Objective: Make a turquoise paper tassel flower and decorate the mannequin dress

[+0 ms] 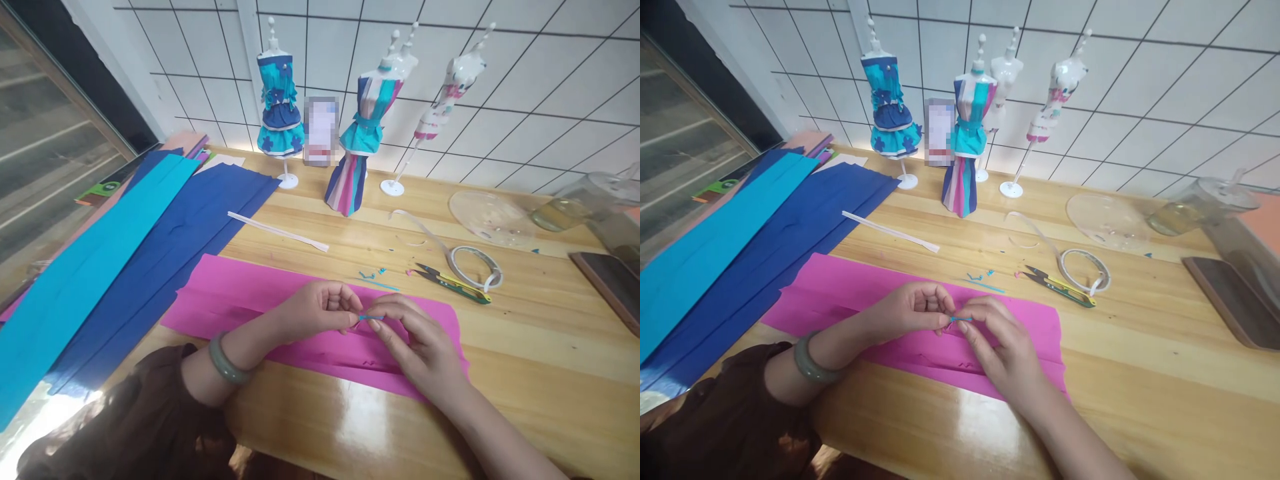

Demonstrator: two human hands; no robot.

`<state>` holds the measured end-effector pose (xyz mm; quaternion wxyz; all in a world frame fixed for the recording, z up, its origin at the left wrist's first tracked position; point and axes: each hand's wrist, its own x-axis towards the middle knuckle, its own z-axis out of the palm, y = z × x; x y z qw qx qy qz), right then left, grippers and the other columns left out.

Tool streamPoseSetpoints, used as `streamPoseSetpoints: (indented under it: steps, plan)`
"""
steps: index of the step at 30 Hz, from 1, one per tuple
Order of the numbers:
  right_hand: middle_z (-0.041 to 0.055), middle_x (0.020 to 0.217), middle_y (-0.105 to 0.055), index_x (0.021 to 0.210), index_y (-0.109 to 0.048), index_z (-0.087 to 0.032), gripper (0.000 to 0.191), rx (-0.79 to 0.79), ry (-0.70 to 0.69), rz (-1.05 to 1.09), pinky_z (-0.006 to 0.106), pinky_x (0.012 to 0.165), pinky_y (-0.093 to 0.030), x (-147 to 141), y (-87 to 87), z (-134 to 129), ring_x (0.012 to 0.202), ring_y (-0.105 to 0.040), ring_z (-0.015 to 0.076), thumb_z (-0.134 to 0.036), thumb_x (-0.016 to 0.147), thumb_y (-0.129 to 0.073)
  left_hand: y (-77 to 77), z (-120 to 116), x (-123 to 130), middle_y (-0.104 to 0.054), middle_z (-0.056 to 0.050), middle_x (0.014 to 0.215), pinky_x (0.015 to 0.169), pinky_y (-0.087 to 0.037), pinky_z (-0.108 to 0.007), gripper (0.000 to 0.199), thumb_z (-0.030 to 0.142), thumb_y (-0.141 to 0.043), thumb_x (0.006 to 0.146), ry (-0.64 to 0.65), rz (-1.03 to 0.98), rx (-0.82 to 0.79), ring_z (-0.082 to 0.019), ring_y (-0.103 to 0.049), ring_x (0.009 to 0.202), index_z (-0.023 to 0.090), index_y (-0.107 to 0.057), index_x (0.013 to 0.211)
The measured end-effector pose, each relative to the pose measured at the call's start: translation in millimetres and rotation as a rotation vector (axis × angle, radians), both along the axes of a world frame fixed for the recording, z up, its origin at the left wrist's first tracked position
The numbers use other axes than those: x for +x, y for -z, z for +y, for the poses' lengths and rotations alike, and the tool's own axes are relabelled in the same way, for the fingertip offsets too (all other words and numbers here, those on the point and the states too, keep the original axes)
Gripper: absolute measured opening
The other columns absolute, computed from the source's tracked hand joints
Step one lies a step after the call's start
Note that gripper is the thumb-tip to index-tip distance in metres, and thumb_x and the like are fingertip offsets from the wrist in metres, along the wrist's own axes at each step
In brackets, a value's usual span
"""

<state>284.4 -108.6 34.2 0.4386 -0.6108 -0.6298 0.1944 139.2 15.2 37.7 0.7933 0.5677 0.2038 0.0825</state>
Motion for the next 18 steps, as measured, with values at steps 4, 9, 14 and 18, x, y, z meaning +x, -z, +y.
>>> streamPoseSetpoints:
  steps: [4,9,14,18]
  plan:
    - [0.0053,0.093,-0.06,0.103,-0.055,-0.023,0.023,-0.076,0.102,0.183,0.031,0.076,-0.048,-0.8,6.7,-0.4,0.085,-0.057,0.0172,-0.023,0.081,-0.057,1.4,-0.6,0.8,-0.057,0.0,0.063,0.061,-0.043,-0.022,0.018,0.024,-0.065,0.069,-0.025,0.011,0.068,-0.008,-0.053,0.06,0.011,-0.057,0.079]
    - [0.0041,0.088,-0.059,0.103,-0.055,-0.021,0.024,-0.146,0.16,0.381,0.03,0.076,-0.049,-0.9,6.3,0.6,0.081,-0.056,0.0153,-0.027,0.08,-0.057,3.2,-1.9,1.8,-0.057,-0.001,0.066,0.062,-0.043,-0.023,0.017,0.023,-0.063,0.07,-0.027,0.028,0.104,-0.008,-0.052,0.06,0.011,-0.057,0.081]
    - [0.0055,0.087,-0.061,0.101,-0.056,-0.02,0.024,-0.159,0.176,0.441,0.032,0.076,-0.049,-1.1,6.5,2.4,0.08,-0.058,0.0166,-0.03,0.079,-0.058,4.0,-3.8,3.0,-0.057,-0.002,0.071,0.064,-0.043,-0.023,0.018,0.02,-0.063,0.069,-0.021,-0.009,0.106,-0.008,-0.052,0.064,0.011,-0.056,0.083]
    - [0.0054,0.087,-0.06,0.1,-0.056,-0.02,0.022,-0.159,0.153,0.432,0.031,0.075,-0.05,-2.5,8.4,2.8,0.079,-0.058,0.016,-0.03,0.08,-0.057,4.3,-5.3,2.4,-0.058,-0.003,0.077,0.067,-0.044,-0.023,0.022,0.019,-0.062,0.07,-0.008,-0.012,0.164,-0.01,-0.054,0.071,0.012,-0.056,0.09]
